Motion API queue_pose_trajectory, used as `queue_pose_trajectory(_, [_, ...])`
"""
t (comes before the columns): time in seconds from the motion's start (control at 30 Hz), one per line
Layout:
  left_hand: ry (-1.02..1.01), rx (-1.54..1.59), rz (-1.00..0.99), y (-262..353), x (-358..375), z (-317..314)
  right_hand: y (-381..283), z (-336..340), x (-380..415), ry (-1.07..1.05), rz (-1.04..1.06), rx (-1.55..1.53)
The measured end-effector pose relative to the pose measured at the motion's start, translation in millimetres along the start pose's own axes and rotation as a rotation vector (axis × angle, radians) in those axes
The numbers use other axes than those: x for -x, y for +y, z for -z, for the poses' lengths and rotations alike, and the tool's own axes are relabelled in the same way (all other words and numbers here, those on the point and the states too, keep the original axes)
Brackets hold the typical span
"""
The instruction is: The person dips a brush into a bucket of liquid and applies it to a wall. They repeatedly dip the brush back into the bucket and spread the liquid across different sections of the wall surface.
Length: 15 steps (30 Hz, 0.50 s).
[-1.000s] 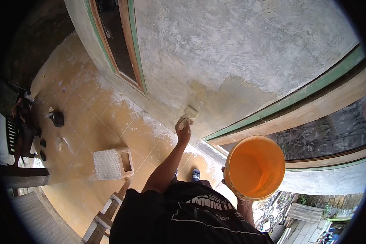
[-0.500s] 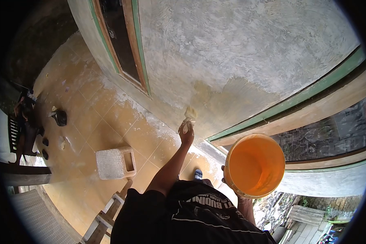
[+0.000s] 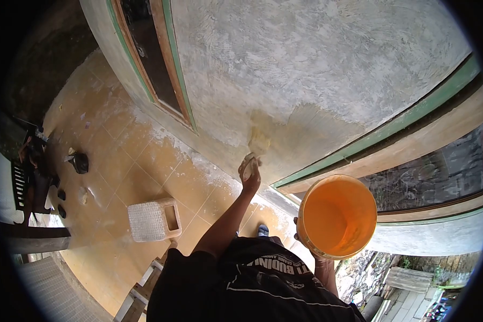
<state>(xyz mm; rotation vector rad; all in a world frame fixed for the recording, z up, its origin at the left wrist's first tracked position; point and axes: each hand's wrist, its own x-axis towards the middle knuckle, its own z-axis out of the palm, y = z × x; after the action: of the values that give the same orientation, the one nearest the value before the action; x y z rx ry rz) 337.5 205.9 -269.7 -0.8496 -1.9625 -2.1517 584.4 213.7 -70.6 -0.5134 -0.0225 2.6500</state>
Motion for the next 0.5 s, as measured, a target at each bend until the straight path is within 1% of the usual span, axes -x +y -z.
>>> queue_pose_trajectory(0.07, [0.153,0.149,0.278,-44,27,-5,4,-11,-1,-0.044,0.010,-0.008])
queue_pose_trajectory(0.1, [0.152,0.150,0.279,-70,39,-6,5,-13,0,-0.076,0.018,-0.019])
queue_pose_trajectory(0.13, [0.166,0.043,0.290,-96,47,-7,4,-11,0,-0.077,0.018,-0.018])
queue_pose_trajectory(0.17, [0.181,-0.064,0.299,-107,50,-8,3,-6,-2,-0.140,0.041,0.068])
queue_pose_trajectory(0.2, [0.183,-0.064,0.299,-69,39,4,2,0,-4,-0.205,0.063,0.155])
queue_pose_trajectory(0.23, [0.142,0.200,0.401,-26,13,-1,-3,10,-7,-0.204,0.062,0.154])
queue_pose_trajectory(0.27, [0.097,0.463,0.504,21,-16,-4,-10,21,-7,-0.156,0.064,0.154])
queue_pose_trajectory(0.3, [0.098,0.459,0.510,48,-31,0,-14,28,-6,-0.106,0.065,0.154])
queue_pose_trajectory(0.37, [0.117,0.636,0.267,88,-58,3,-5,5,-6,-0.100,0.070,0.138])
queue_pose_trajectory(0.4, [0.115,0.637,0.267,109,-66,5,-2,-3,-5,-0.094,0.076,0.120])
queue_pose_trajectory(0.43, [0.177,0.743,0.181,129,-73,8,-4,3,-6,-0.093,0.079,0.118])
queue_pose_trajectory(0.47, [0.238,0.847,0.094,136,-75,8,-8,14,-8,-0.099,0.074,0.114])
queue_pose_trajectory(0.5, [0.250,0.783,-0.010,128,-75,3,-9,21,-9,-0.106,0.068,0.111])
